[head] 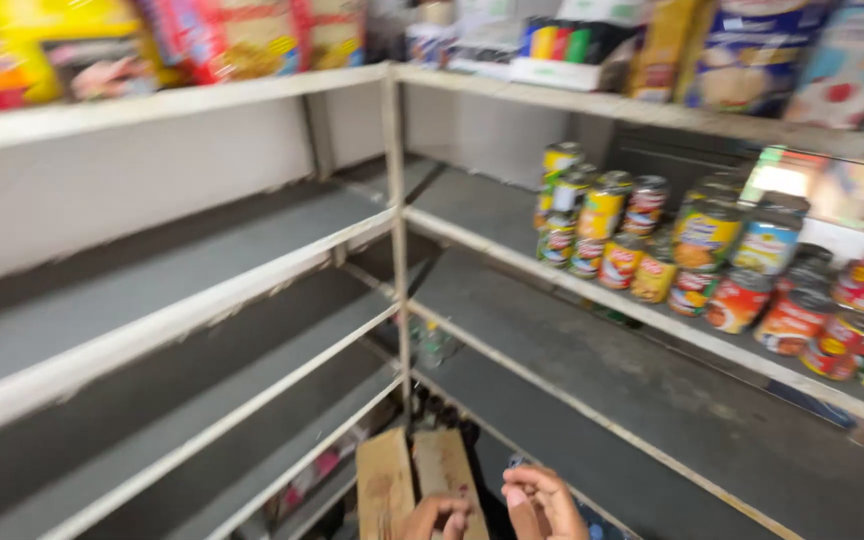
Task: Organizing and arranging various canned goods on grocery store shelves to ensure proper display.
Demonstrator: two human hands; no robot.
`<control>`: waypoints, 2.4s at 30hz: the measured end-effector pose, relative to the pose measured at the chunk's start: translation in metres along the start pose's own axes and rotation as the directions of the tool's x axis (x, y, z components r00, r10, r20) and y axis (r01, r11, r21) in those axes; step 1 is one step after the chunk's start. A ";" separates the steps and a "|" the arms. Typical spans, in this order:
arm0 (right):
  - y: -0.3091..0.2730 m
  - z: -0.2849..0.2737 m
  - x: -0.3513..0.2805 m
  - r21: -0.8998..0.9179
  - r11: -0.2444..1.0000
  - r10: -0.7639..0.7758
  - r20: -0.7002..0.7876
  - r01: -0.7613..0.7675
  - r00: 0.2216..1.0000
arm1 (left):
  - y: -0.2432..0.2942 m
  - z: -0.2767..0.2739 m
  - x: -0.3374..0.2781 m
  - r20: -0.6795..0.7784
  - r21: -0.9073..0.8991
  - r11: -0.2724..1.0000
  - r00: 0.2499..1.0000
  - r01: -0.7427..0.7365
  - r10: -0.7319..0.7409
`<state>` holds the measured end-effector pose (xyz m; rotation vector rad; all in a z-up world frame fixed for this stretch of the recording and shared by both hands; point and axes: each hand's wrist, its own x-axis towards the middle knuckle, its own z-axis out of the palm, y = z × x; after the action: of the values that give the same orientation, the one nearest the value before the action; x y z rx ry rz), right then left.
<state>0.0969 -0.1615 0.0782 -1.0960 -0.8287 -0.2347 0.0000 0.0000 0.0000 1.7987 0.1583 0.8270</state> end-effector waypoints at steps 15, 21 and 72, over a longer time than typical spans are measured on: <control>-0.237 0.106 -0.051 0.257 0.892 0.304 0.268 -0.372 0.914 | 0.330 -0.117 -0.162 -0.344 0.229 0.938 0.923 0.259 -0.171; -0.282 0.133 -0.050 0.298 0.877 0.226 0.435 -0.376 0.872 | 0.375 -0.132 -0.169 -0.454 0.242 0.934 0.882 0.263 -0.131; -0.191 0.833 -0.005 -0.057 0.897 -0.204 0.826 0.438 0.525 | 0.278 -0.832 -0.061 -0.667 0.673 0.532 0.733 0.515 0.135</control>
<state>-0.4083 0.4620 0.3731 -1.2958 -1.9047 -0.1470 -0.6242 0.5119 0.3485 2.1786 1.4649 1.3210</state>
